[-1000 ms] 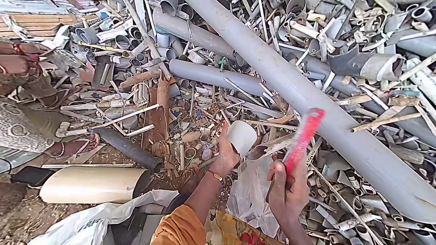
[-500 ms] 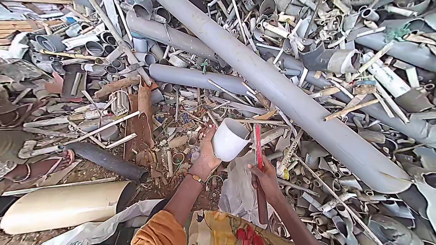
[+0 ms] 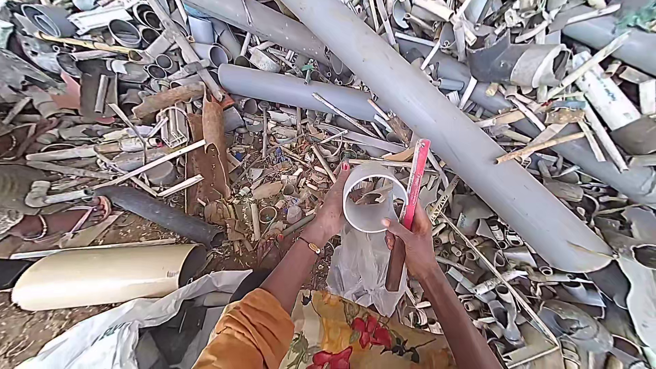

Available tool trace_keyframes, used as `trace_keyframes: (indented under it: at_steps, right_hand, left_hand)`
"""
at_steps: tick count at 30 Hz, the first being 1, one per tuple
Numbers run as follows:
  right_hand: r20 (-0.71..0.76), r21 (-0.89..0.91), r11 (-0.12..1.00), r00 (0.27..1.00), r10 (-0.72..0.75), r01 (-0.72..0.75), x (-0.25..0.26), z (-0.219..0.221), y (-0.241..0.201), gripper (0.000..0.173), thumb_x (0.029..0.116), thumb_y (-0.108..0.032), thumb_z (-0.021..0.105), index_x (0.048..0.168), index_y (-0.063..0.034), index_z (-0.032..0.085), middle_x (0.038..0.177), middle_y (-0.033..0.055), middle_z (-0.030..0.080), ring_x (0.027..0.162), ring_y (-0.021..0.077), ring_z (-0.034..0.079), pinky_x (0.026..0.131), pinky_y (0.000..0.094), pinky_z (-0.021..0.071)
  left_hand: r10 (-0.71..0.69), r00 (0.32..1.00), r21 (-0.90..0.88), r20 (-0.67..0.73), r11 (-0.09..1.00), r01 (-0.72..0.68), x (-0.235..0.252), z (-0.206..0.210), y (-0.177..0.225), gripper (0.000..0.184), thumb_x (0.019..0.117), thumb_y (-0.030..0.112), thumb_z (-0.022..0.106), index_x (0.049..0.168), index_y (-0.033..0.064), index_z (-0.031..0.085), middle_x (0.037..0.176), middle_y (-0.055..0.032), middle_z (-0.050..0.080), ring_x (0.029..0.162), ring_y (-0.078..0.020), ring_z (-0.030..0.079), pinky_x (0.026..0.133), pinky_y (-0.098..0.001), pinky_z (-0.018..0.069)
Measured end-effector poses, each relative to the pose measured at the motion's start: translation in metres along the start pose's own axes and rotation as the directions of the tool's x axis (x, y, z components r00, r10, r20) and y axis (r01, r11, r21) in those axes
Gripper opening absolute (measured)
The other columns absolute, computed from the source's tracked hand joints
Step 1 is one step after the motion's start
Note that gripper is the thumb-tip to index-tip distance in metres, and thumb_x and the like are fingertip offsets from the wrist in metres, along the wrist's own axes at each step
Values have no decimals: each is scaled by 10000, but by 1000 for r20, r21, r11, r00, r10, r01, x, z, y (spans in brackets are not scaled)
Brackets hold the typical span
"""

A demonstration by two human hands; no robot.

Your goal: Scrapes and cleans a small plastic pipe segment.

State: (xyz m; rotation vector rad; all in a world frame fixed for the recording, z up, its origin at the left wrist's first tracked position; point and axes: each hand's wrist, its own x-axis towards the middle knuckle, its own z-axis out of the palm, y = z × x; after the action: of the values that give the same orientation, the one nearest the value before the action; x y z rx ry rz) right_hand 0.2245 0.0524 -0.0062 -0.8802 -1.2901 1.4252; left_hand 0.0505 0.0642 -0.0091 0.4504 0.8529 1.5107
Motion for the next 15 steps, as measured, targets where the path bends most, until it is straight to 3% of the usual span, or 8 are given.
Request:
trace_keyframes:
  at_steps: [2,4,8,11,13,15]
  right_hand:
    - [-18,-303,948,994,-104,94,-1,0,8,669,814,-47,684,1418,76,423,909,15,623,572,19,585,523,181,531]
    - [-25,-454,879,984,-177,147,0,-1,16,628,802,-97,659,1364,120,482,916,28,629,617,-12,576,558,172,510]
    - [-22,-548,814,970,-241,190,2,1,20,593,840,-128,631,1366,114,498,882,33,629,618,-24,557,559,173,492]
    - [-6,-609,747,941,-338,264,5,2,23,631,848,-153,622,1413,93,487,965,86,665,666,-27,557,582,187,481]
    - [25,-564,791,962,-273,240,8,9,24,704,893,-229,654,1476,75,402,1019,88,655,651,-10,579,568,198,514]
    - [48,-441,892,995,-87,99,10,12,16,792,903,-299,684,1524,21,309,923,33,601,544,56,566,480,249,531]
  left_hand:
    - [-121,990,-118,67,985,128,-2,-5,-1,533,1068,545,325,1250,131,607,1060,-94,702,979,-213,696,842,-401,593]
    - [-193,975,-181,108,961,210,-4,-9,-3,553,1056,567,336,1235,122,611,1049,-114,707,975,-240,702,847,-432,594]
    - [-241,958,-196,158,943,269,-6,-11,1,551,1050,572,360,1247,121,605,1074,-121,700,1009,-253,694,880,-452,583]
    - [-273,946,-152,172,942,300,-12,-9,9,524,1061,551,350,1249,128,597,1089,-119,695,1022,-255,689,868,-455,583]
    - [-225,965,-164,136,955,246,-15,-14,20,473,1070,504,369,1224,118,595,1049,-114,698,985,-242,696,852,-437,587]
    - [-109,988,-249,107,959,133,-10,-17,26,491,1034,551,426,1231,138,607,1059,-96,703,992,-234,695,857,-443,590]
